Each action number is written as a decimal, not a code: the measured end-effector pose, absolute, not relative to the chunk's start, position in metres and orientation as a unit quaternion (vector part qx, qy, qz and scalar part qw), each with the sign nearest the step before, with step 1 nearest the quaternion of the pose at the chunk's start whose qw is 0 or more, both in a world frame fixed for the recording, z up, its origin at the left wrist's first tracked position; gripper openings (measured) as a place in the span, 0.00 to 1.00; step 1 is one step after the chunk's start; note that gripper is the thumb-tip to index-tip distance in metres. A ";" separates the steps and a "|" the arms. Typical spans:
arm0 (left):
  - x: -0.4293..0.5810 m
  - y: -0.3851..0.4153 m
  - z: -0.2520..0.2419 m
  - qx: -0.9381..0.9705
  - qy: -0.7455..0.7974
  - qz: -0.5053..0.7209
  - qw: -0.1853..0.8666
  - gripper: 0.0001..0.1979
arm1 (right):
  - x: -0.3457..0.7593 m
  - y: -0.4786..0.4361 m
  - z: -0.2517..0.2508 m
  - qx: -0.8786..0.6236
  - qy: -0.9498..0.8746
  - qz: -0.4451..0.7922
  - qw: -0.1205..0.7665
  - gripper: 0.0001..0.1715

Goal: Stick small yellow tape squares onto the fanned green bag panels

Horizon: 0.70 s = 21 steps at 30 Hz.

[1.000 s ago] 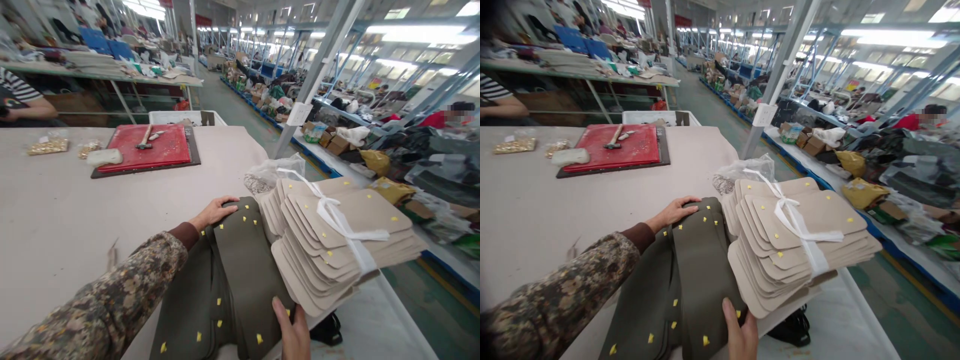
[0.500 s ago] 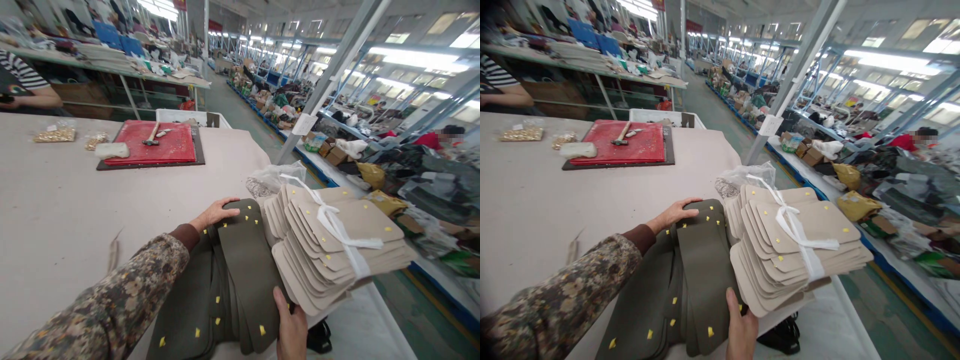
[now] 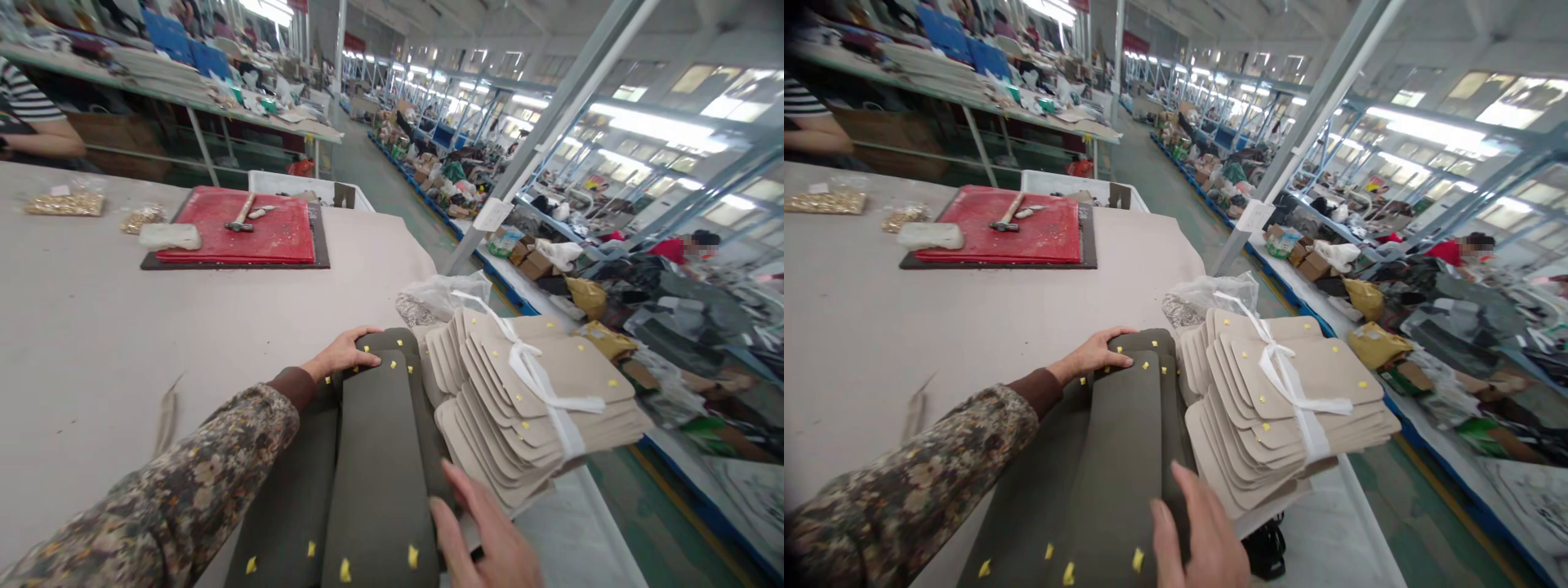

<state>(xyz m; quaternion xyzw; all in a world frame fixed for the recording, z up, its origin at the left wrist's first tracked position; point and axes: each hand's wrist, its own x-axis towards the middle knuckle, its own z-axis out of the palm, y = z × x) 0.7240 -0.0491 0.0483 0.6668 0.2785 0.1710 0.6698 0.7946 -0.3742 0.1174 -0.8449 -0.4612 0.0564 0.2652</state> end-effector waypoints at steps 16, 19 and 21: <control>0.733 -0.050 0.045 0.657 0.284 0.179 0.675 0.35 | 0.784 -0.289 0.103 -0.893 -0.446 0.034 0.055 0.44; 0.733 -0.050 0.044 0.657 0.285 0.171 0.677 0.35 | 0.787 -0.274 0.103 -0.906 -0.415 0.054 0.060 0.48; 0.733 -0.050 0.043 0.655 0.289 0.168 0.678 0.35 | 0.788 -0.266 0.102 -0.909 -0.406 0.064 0.068 0.48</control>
